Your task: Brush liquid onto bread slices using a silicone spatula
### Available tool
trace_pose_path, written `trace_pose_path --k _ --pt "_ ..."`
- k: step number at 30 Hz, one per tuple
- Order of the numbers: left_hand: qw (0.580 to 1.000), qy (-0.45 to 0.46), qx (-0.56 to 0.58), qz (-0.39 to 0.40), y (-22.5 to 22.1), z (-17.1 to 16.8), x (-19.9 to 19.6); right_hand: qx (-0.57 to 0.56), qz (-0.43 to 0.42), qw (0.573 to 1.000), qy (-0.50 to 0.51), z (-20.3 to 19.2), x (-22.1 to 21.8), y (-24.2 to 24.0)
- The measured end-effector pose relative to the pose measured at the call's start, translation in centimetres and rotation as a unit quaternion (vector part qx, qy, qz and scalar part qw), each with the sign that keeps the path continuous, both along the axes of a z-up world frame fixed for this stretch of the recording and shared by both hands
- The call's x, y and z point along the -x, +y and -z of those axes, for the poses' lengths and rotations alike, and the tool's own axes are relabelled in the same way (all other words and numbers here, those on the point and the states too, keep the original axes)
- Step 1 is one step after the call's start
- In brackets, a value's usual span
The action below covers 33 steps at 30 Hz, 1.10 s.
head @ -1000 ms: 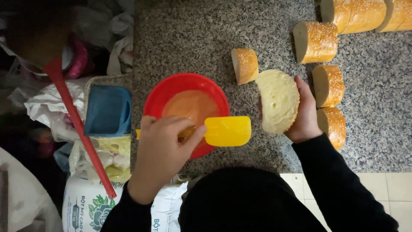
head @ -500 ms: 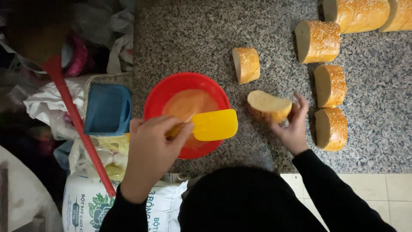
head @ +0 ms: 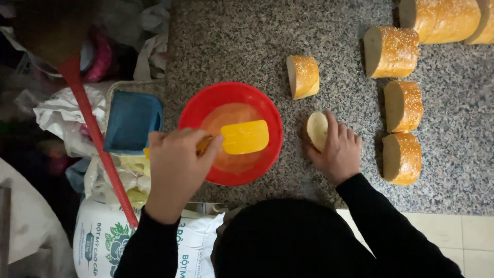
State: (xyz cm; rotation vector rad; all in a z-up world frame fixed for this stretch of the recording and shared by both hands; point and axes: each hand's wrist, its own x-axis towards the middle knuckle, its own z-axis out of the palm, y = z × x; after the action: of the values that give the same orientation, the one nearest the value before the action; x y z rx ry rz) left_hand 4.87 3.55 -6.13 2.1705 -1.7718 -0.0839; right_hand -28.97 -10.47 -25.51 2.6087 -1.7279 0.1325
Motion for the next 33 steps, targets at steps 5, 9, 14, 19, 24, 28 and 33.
trace_pose_path --k 5,9,14,19,24,28,33 --pt "0.994 -0.097 -0.055 -0.016 -0.7 2.1 0.1 -0.205 0.020 0.932 -0.297 -7.6 -1.4 -0.4" --pt "0.978 -0.155 -0.139 0.012 -2.5 2.9 2.5 -0.440 0.108 0.649 -0.611 -12.3 -2.7 -0.3" --pt "0.984 -0.126 -0.125 0.012 -4.4 4.0 4.8 -0.471 0.140 0.574 -0.655 -8.8 -1.1 -1.6" --pt "0.978 -0.191 -0.076 0.045 -5.4 4.7 6.3 -0.497 0.216 0.488 -0.685 -7.8 -1.7 -0.9" --pt "0.979 -0.144 -0.142 0.038 -5.6 5.9 6.8 -0.505 0.301 0.468 -0.660 -5.4 -0.7 -0.4" --pt "0.988 -0.106 -0.089 0.066 -5.2 5.6 5.8 -0.515 0.331 0.459 -0.644 -9.1 -2.8 0.5" --pt "0.990 -0.084 -0.097 0.059 -4.9 5.4 4.0 -0.544 0.302 0.439 -0.648 -6.8 -1.8 -0.4"
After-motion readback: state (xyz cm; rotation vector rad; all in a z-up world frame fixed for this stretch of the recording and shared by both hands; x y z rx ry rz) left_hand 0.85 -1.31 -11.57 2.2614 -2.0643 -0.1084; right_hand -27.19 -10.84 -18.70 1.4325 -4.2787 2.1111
